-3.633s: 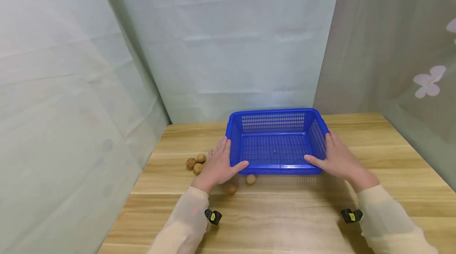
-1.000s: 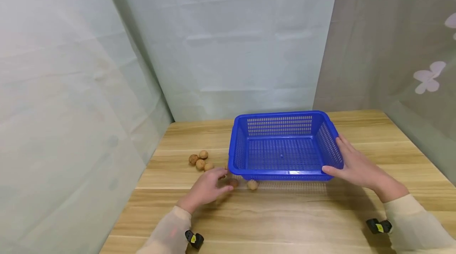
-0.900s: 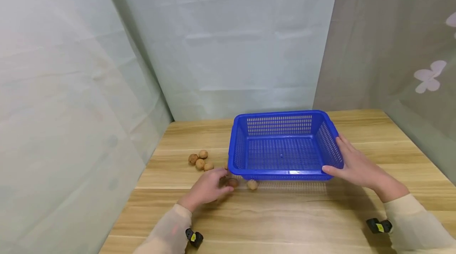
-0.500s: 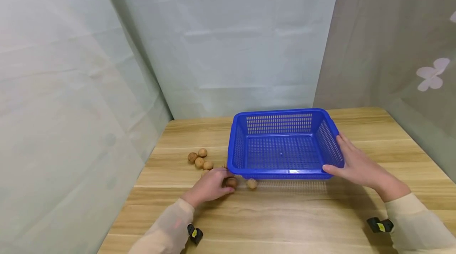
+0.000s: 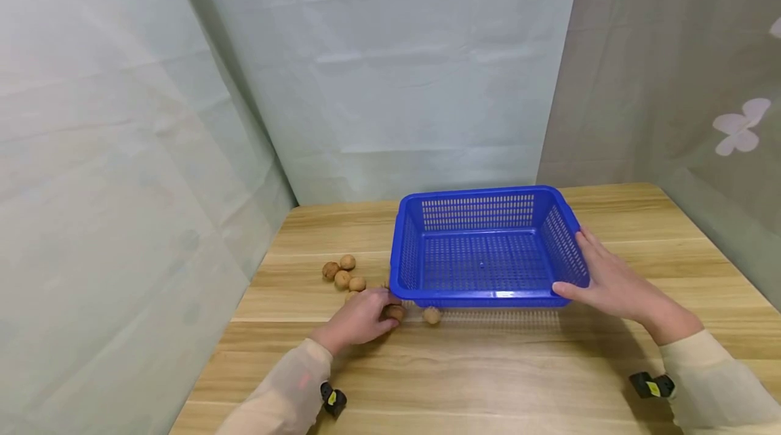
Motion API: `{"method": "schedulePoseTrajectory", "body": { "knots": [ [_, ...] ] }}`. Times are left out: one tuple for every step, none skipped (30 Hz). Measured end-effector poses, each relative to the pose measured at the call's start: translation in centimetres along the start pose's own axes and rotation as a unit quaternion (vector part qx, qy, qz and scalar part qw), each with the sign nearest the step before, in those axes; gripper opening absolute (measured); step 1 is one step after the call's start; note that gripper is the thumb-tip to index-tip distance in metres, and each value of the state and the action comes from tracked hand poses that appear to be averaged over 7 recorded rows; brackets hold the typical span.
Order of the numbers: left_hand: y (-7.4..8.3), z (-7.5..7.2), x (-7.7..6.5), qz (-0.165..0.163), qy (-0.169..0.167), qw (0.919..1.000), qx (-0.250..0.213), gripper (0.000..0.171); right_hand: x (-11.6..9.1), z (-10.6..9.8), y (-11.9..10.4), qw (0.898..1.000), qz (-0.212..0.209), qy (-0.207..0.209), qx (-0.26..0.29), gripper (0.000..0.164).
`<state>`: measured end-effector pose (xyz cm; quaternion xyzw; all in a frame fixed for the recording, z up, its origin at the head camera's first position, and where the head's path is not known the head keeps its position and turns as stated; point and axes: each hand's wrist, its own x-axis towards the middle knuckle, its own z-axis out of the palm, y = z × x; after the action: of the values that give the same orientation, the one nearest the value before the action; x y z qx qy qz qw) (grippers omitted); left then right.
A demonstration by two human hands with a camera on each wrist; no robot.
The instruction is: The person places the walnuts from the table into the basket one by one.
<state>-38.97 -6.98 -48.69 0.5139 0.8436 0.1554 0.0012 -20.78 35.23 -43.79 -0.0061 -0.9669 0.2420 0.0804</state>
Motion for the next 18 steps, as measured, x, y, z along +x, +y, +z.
{"method": "schedulePoseTrajectory", "body": {
  "knots": [
    [0.0, 0.0, 0.0, 0.002, 0.004, 1.0, 0.004, 0.021, 0.0, 0.0, 0.0, 1.0, 0.0, 0.0, 0.0, 0.112],
    [0.0, 0.0, -0.1, 0.004, 0.009, 0.9999, 0.007, 0.021, 0.0, -0.1, 0.0, 1.0, -0.002, 0.001, 0.001, 0.112],
    [0.0, -0.1, -0.1, 0.008, 0.016, 0.9998, 0.007, 0.021, 0.0, -0.1, -0.1, 1.0, -0.001, 0.001, 0.001, 0.112],
    [0.0, -0.2, -0.2, 0.012, 0.025, 0.9996, 0.008, 0.021, 0.0, -0.1, -0.2, 1.0, 0.0, -0.001, 0.001, 0.112],
    [-0.1, -0.4, -0.3, 0.014, 0.035, 0.9993, 0.009, 0.021, 0.0, -0.1, -0.2, 1.0, 0.0, -0.001, 0.002, 0.113],
    [-0.1, -0.6, -0.5, 0.015, 0.044, 0.9989, 0.009, 0.021, 0.0, -0.1, -0.2, 1.0, 0.001, 0.0, 0.002, 0.113],
    [-0.1, -0.9, -0.6, 0.015, 0.053, 0.9984, 0.008, 0.021, 0.0, -0.1, -0.3, 1.0, 0.002, -0.001, 0.002, 0.113],
    [0.0, -1.3, -0.7, 0.015, 0.062, 0.9979, 0.003, 0.021, 0.0, -0.1, -0.3, 1.0, 0.003, -0.001, 0.002, 0.113],
    [0.0, -1.7, -0.8, 0.015, 0.07, 0.9974, -0.001, 0.022, -0.1, -0.2, -0.4, 1.0, 0.004, -0.001, 0.001, 0.113],
    [0.0, -2.1, -0.9, 0.013, 0.078, 0.9968, -0.002, 0.023, -0.1, -0.2, -0.4, 1.0, 0.004, -0.001, 0.002, 0.113],
    [-0.1, -2.5, -1.0, 0.012, 0.086, 0.9962, -0.002, 0.025, -0.1, -0.2, -0.4, 1.0, 0.004, 0.0, 0.003, 0.113],
    [-0.1, -2.9, -1.0, 0.013, 0.093, 0.9956, -0.004, 0.026, -0.1, -0.2, -0.4, 1.0, 0.004, 0.0, 0.003, 0.112],
    [-0.2, -3.3, -1.1, 0.014, 0.101, 0.9948, -0.006, 0.028, -0.1, -0.3, -0.5, 1.0, 0.004, -0.001, 0.003, 0.112],
    [-0.2, -3.8, -1.2, 0.015, 0.11, 0.9938, -0.006, 0.029, -0.1, -0.3, -0.5, 1.0, 0.003, -0.001, 0.004, 0.112],
    [-0.3, -4.2, -1.3, 0.016, 0.119, 0.9928, -0.005, 0.03, -0.1, -0.3, -0.5, 1.0, 0.002, -0.002, 0.004, 0.112],
    [-0.4, -4.6, -1.3, 0.017, 0.128, 0.9917, -0.004, 0.031, -0.1, -0.3, -0.5, 1.0, 0.004, -0.003, 0.003, 0.112],
    [-0.4, -5.0, -1.3, 0.017, 0.135, 0.9907, -0.005, 0.03, -0.1, -0.4, -0.6, 1.0, 0.006, -0.005, 0.003, 0.113],
    [-0.4, -5.5, -1.2, 0.017, 0.141, 0.9898, -0.006, 0.03, -0.1, -0.4, -0.6, 1.0, 0.006, -0.005, 0.003, 0.113]
  ]
}}
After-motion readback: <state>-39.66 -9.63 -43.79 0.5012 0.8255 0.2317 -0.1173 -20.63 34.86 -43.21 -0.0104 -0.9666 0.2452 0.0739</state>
